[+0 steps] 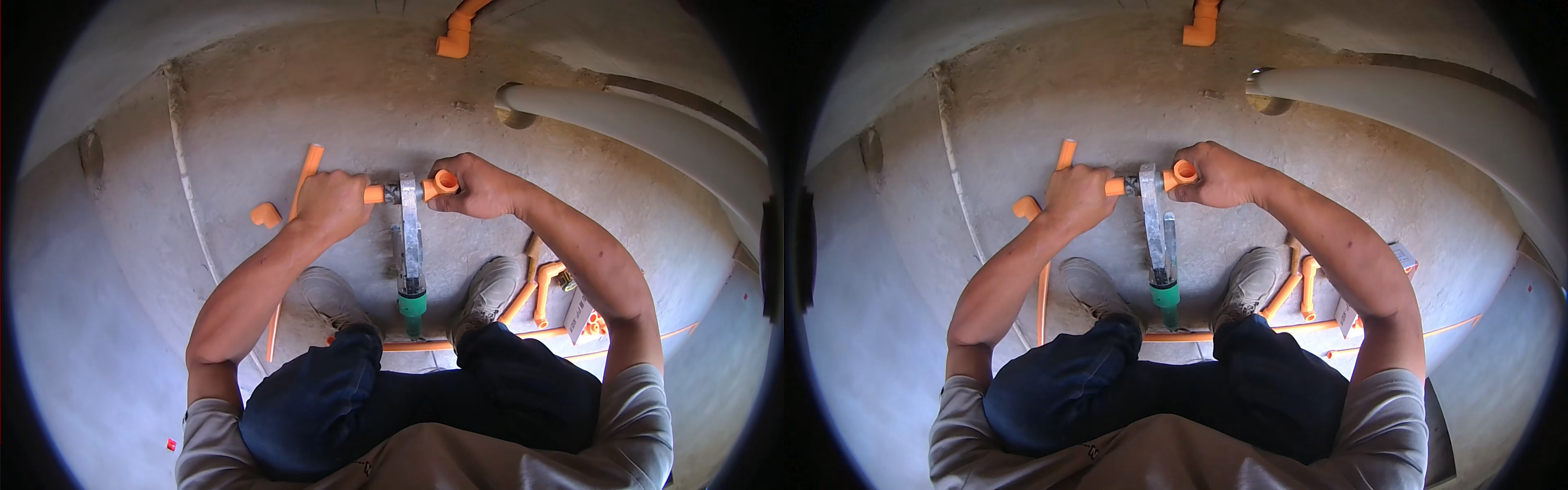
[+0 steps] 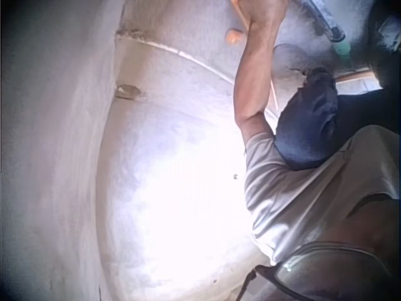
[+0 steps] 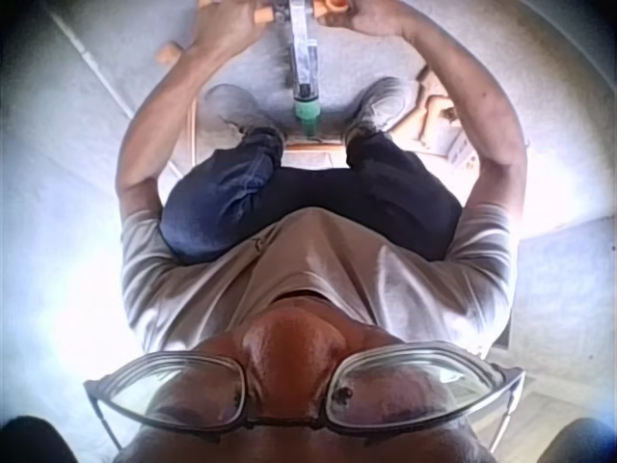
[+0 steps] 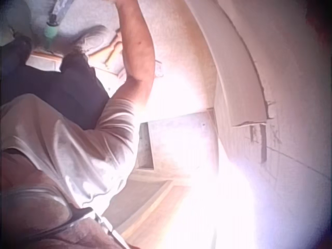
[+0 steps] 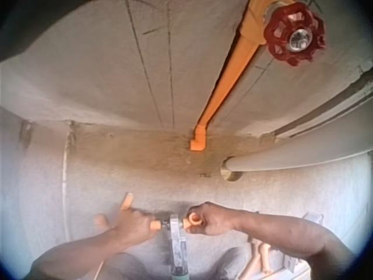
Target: The person measures an orange pipe with a tape measure, cuts it using a hand tool, and then uses a heating tool to fuse the pipe sections and elbow connectors together.
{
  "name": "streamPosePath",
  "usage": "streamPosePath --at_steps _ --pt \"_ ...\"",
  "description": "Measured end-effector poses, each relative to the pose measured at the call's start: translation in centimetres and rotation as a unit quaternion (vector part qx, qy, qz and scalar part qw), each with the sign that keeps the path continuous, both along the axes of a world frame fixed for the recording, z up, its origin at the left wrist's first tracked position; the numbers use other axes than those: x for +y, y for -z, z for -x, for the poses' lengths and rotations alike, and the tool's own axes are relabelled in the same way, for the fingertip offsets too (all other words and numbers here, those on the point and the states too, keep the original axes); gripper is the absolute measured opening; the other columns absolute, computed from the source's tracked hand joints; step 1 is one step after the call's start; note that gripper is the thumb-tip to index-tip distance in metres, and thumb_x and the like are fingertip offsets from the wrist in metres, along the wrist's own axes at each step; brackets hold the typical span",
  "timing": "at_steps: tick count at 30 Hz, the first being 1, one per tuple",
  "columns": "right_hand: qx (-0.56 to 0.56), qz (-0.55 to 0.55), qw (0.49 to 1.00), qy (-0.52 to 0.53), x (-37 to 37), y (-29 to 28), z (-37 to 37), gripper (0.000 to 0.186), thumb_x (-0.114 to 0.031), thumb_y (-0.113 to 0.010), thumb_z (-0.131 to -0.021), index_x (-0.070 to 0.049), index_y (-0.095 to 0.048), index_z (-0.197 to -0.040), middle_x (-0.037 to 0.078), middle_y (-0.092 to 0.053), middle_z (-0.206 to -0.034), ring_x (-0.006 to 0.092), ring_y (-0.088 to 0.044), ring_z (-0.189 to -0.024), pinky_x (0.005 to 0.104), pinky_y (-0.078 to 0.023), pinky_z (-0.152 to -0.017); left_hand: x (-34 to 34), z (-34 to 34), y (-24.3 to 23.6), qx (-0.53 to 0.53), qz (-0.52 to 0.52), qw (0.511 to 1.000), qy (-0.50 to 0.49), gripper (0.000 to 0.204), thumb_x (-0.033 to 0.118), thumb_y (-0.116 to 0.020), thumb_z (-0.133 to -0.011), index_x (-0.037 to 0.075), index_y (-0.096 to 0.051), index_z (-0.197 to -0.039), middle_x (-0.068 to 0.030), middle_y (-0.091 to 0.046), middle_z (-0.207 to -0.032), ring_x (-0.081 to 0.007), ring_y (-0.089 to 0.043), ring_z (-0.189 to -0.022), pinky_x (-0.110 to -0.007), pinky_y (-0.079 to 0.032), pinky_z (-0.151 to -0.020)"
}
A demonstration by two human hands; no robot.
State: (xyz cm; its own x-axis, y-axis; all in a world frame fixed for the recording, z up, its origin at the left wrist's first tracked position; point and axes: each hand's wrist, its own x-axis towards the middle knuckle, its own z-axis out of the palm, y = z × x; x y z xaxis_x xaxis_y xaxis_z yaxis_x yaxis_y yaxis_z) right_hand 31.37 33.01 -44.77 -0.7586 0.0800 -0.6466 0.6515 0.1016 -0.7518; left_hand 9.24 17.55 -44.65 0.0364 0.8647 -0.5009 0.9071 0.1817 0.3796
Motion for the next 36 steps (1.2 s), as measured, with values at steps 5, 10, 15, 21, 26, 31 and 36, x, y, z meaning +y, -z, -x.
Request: streamPosePath --at_steps 5,10,15,21,26,31,36 --pt "-0.021 0.033 0.999 0.005 0.1 0.2 0.2 0.031 -0.019 -0.079 -0.089 0.001 -0.068 -0.110 0.014 -0.072 -0.094 0.0222 -0.068 -0.090 0.0351 -0.054 -0.083 -0.2 0.0 0.4 0.006 -0.013 1.000 0.000 0.013 0.021 -0.071 -0.079 0.009 -0.075 -0.083 -0.0152 -0.070 -0.069 -0.0358 -0.071 -0.065 -0.047 -0.056 -0.062" --pt "0.006 0.000 1.000 0.016 -0.5 0.0 -0.2 0.029 -0.015 -0.079 -0.088 0.001 -0.067 -0.109 0.014 -0.072 -0.091 0.0218 -0.068 -0.084 0.0351 -0.054 -0.076 -0.1 0.0 0.3 0.009 -0.010 1.000 0.003 0.013 0.022 -0.071 -0.079 0.009 -0.075 -0.083 -0.0150 -0.070 -0.069 -0.0351 -0.070 -0.064 -0.046 -0.056 -0.062" --pt "0.045 -0.037 0.998 0.021 -0.7 -0.2 -0.6 0.030 -0.014 -0.080 -0.086 0.001 -0.065 -0.108 0.017 -0.071 -0.085 0.0249 -0.070 -0.076 0.0365 -0.054 -0.071 -0.2 0.0 0.6 0.008 -0.028 1.000 0.007 0.013 0.022 -0.071 -0.079 0.010 -0.075 -0.083 -0.0144 -0.070 -0.068 -0.0347 -0.070 -0.064 -0.046 -0.056 -0.061" --pt "0.088 -0.094 0.992 0.011 -1.2 -0.4 -0.9 0.034 -0.013 -0.080 -0.084 0.001 -0.064 -0.110 0.021 -0.071 -0.086 0.0357 -0.072 -0.079 0.0402 -0.055 -0.072 -0.3 0.0 0.6 0.013 -0.028 1.000 0.005 0.012 0.021 -0.072 -0.079 0.010 -0.074 -0.082 -0.0140 -0.070 -0.067 -0.0347 -0.070 -0.063 -0.046 -0.056 -0.060" --pt "0.116 -0.133 0.984 -0.002 -1.4 -0.4 -1.0 0.036 -0.010 -0.080 -0.082 0.001 -0.063 -0.112 0.022 -0.071 -0.087 0.0390 -0.072 -0.083 0.0424 -0.056 -0.074 -0.3 0.0 0.7 0.008 -0.031 0.999 0.002 0.012 0.021 -0.072 -0.078 0.010 -0.074 -0.081 -0.0146 -0.069 -0.067 -0.0350 -0.070 -0.062 -0.046 -0.056 -0.060" --pt "0.132 -0.165 0.977 -0.018 -1.7 -0.4 -1.2 0.042 -0.009 -0.078 -0.080 0.002 -0.061 -0.117 0.024 -0.070 -0.086 0.0404 -0.072 -0.082 0.0436 -0.057 -0.075 -0.3 -0.1 0.5 0.011 -0.025 1.000 -0.001 0.012 0.021 -0.071 -0.079 0.010 -0.074 -0.081 -0.0149 -0.069 -0.067 -0.0352 -0.070 -0.063 -0.046 -0.056 -0.060" --pt "0.155 -0.190 0.970 -0.007 -2.0 -0.1 -1.6 0.044 -0.010 -0.079 -0.080 0.002 -0.061 -0.118 0.024 -0.070 -0.085 0.0415 -0.071 -0.081 0.0445 -0.056 -0.075 -0.2 -0.1 0.6 0.007 -0.034 0.999 0.000 0.012 0.020 -0.071 -0.078 0.009 -0.074 -0.081 -0.0153 -0.069 -0.067 -0.0353 -0.070 -0.062 -0.046 -0.056 -0.060"
